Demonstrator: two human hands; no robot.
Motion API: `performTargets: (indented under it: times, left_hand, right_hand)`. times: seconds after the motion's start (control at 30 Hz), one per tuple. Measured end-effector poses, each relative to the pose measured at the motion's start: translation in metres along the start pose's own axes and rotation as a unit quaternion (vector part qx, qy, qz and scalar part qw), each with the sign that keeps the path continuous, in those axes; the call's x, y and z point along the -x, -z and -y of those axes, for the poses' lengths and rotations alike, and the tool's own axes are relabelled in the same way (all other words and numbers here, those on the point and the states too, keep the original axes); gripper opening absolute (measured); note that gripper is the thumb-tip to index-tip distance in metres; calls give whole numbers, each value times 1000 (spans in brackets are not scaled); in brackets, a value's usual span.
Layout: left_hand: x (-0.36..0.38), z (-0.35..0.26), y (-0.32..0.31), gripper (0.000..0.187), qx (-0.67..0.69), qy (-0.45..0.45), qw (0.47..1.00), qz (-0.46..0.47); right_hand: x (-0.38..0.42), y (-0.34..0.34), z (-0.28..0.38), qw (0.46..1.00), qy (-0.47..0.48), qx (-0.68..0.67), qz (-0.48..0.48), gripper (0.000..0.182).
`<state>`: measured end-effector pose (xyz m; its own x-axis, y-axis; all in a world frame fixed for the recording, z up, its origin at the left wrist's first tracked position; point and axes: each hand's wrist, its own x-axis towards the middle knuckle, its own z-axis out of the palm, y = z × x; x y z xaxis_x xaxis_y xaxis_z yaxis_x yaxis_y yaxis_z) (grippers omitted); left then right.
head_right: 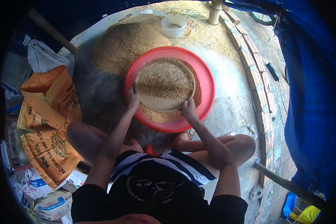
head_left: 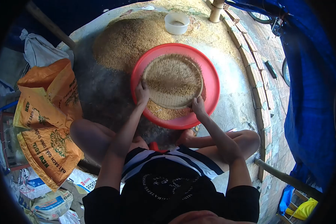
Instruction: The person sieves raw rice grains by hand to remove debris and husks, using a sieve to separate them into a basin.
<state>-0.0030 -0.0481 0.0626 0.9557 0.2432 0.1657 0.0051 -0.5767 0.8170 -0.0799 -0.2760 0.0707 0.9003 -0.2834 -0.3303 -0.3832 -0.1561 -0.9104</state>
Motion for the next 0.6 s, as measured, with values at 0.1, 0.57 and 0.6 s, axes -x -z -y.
performTargets:
  times: [0.1, 0.57, 0.6]
  left_hand:
    - [0, 7, -2, 34, -70, 69, 993, 66]
    - [-7, -9, 14, 30, 131, -27, 991, 6]
    - [-3, 8, 3, 32, 35, -23, 999, -7]
  right_hand:
    - [3, 2, -1, 994, -109, -13, 29, 13]
    - [6, 1, 11, 983, 179, -23, -20, 13]
    - [6, -1, 0, 998, 53, -21, -3, 13]
